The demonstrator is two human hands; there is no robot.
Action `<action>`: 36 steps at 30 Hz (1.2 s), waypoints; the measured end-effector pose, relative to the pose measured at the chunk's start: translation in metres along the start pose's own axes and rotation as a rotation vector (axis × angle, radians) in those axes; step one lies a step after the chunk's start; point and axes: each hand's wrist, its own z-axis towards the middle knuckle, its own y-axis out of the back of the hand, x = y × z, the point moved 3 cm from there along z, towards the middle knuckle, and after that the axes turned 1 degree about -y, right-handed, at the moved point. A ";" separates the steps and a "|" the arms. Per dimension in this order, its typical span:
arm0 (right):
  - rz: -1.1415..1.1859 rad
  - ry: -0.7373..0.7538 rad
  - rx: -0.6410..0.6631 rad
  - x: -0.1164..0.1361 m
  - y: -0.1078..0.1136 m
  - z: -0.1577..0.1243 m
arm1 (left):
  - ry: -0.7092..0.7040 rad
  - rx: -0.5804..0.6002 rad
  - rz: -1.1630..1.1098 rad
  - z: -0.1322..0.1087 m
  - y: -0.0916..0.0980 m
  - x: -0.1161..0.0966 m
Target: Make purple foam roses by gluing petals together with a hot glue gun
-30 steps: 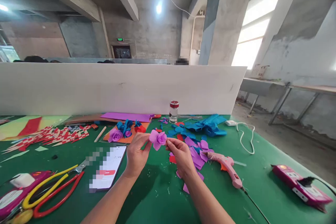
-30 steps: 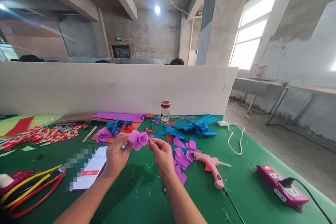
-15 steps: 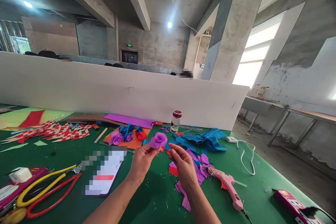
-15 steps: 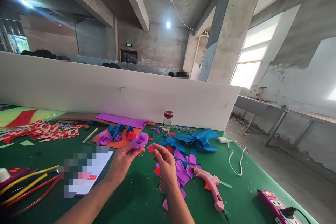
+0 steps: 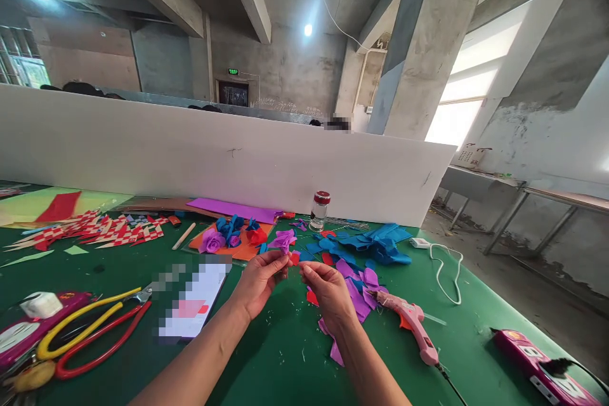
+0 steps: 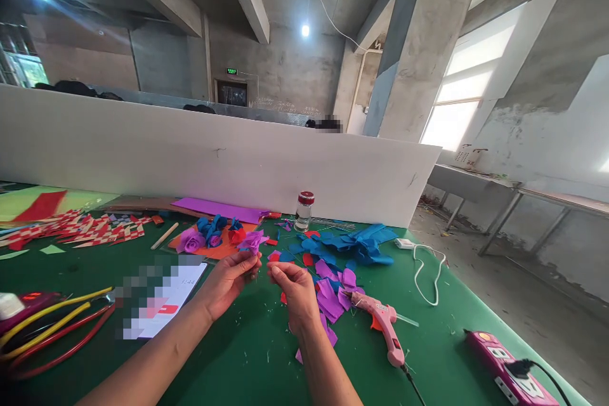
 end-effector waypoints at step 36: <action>0.136 -0.064 0.111 0.026 -0.009 -0.010 | -0.931 0.045 1.032 -0.018 -0.018 -0.029</action>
